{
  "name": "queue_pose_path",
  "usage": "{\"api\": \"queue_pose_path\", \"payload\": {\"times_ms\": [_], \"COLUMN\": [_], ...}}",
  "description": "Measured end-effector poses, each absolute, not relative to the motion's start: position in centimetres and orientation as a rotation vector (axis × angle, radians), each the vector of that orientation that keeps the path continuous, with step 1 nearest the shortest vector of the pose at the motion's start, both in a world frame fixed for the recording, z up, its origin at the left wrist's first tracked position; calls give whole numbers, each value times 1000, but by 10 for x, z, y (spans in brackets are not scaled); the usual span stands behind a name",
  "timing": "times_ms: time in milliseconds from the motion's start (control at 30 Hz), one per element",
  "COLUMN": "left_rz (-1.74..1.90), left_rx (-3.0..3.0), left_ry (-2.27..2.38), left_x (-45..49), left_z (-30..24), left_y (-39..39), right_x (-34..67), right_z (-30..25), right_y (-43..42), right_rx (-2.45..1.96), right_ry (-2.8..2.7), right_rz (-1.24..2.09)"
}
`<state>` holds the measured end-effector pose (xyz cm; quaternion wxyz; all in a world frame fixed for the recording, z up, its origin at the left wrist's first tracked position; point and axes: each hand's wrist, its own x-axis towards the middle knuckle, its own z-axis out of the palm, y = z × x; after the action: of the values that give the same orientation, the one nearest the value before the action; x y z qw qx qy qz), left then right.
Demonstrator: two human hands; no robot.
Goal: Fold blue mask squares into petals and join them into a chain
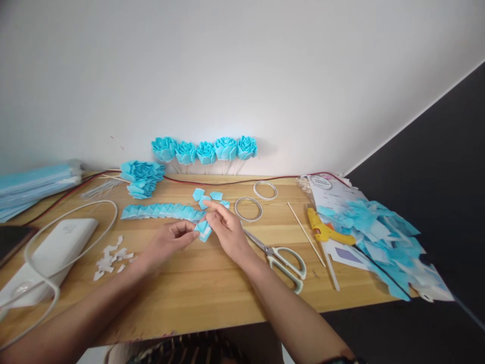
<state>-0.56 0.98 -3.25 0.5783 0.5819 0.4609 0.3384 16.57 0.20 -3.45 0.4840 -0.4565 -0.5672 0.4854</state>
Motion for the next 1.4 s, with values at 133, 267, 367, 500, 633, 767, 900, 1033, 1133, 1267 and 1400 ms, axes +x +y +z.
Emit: {"api": "queue_pose_path", "payload": {"times_ms": [133,267,367,500,633,767,900,1033,1133,1267,1400], "left_rz": [869,934,925,934,990,1054,1037,968,915,806,702], "left_rx": [1296,1258,1258,1274,1242,1149,1132,1187,1256,1392,1686], "left_ry": [1081,1101,1102,1092,1036,1013,1013,1005,978,916,883], "left_x": [-9,-9,-9,-10,-11,-10,-9,-8,-8,-10,-10], "left_z": [-34,-37,-39,-40,-41,-46,-50,-45,-42,-39,-38], "left_y": [13,14,15,16,16,18,20,14,12,10,1], "right_x": [168,167,165,164,164,165,168,174,177,179,180], "right_z": [-34,-34,-33,-32,-35,-33,-28,-32,-40,-45,-39], "right_y": [3,3,3,4,4,5,7,10,16,24,26], "right_rx": [-1098,-1076,-1088,-1124,-1141,-1153,-1187,-1209,-1222,-1232,-1218], "right_ry": [-1325,-1323,-1336,-1345,-1341,-1325,-1224,-1089,-1030,-966,-888], "right_rz": [1186,1218,1229,1205,1184,1171,1140,1113,1073,1057,995]}}
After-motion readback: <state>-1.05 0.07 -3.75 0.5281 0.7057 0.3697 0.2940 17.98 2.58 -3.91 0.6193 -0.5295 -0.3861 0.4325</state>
